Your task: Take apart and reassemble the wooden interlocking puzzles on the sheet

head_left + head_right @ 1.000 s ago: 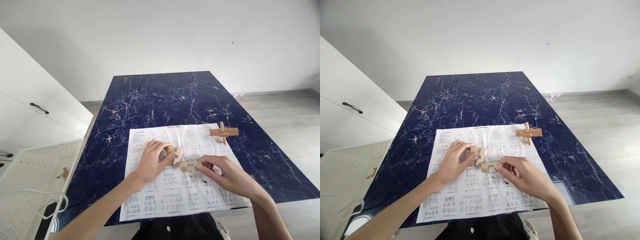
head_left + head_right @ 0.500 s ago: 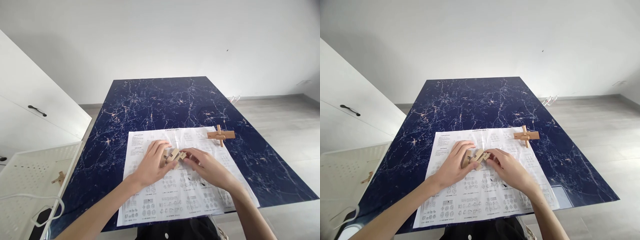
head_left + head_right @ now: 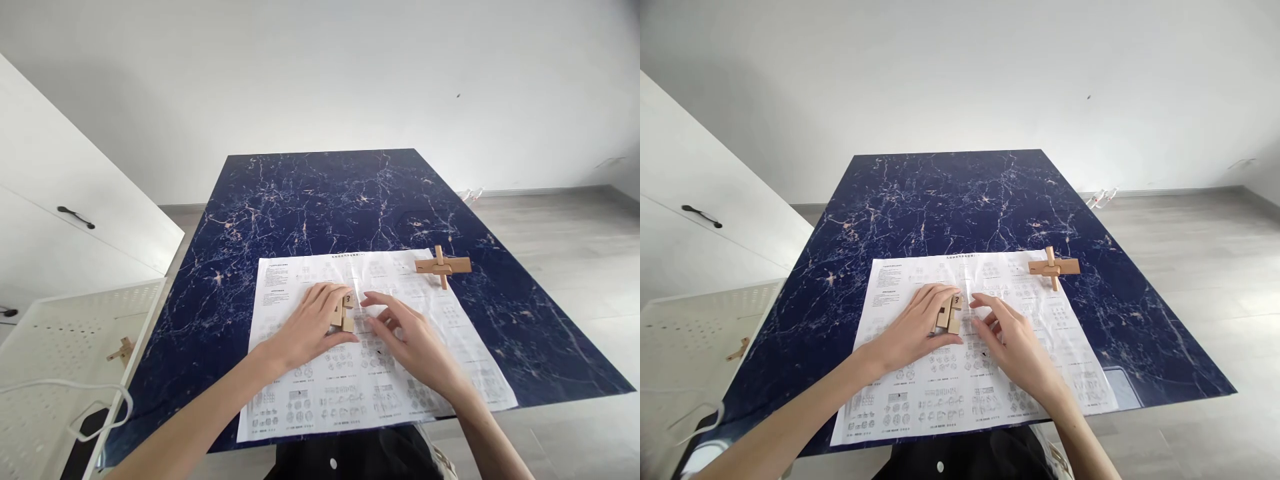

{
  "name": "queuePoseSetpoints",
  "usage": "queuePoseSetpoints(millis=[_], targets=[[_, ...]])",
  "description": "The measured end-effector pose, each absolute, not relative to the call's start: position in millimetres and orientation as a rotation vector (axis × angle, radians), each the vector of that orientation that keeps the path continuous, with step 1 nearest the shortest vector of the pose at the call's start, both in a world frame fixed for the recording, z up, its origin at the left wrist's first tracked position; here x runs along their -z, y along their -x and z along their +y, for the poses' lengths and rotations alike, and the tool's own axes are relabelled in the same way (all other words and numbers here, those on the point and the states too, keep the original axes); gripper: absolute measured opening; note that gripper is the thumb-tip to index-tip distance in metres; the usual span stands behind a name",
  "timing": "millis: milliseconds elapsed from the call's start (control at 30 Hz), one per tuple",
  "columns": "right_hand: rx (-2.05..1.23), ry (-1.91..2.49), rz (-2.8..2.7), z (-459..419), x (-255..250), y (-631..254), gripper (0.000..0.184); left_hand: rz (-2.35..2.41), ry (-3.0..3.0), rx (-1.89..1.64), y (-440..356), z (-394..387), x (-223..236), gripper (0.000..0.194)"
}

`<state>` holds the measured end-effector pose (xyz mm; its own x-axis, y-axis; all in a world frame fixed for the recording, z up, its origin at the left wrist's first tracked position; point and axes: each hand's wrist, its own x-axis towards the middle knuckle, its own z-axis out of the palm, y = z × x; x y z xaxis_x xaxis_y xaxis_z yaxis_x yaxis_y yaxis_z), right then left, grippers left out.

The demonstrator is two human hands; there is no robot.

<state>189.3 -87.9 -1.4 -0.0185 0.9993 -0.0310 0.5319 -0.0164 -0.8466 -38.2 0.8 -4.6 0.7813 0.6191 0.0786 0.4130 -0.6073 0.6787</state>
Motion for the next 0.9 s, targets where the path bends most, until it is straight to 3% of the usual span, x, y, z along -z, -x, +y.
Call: queuePoseSetpoints(millis=[433, 767, 900], targets=[[-0.905, 1.639, -1.515, -104, 17, -193, 0.029, 0.932, -2.460, -0.505, 46, 18, 11, 0.064], [-0.833, 1.668, -1.521, -107, 18, -187, 0.027, 1.364, -2.567, -0.652, 51, 28, 17, 0.026], [-0.837, 1.670, -1.536, -108, 17, -187, 0.027, 1.544, -2.614, -0.711, 54, 34, 18, 0.019]])
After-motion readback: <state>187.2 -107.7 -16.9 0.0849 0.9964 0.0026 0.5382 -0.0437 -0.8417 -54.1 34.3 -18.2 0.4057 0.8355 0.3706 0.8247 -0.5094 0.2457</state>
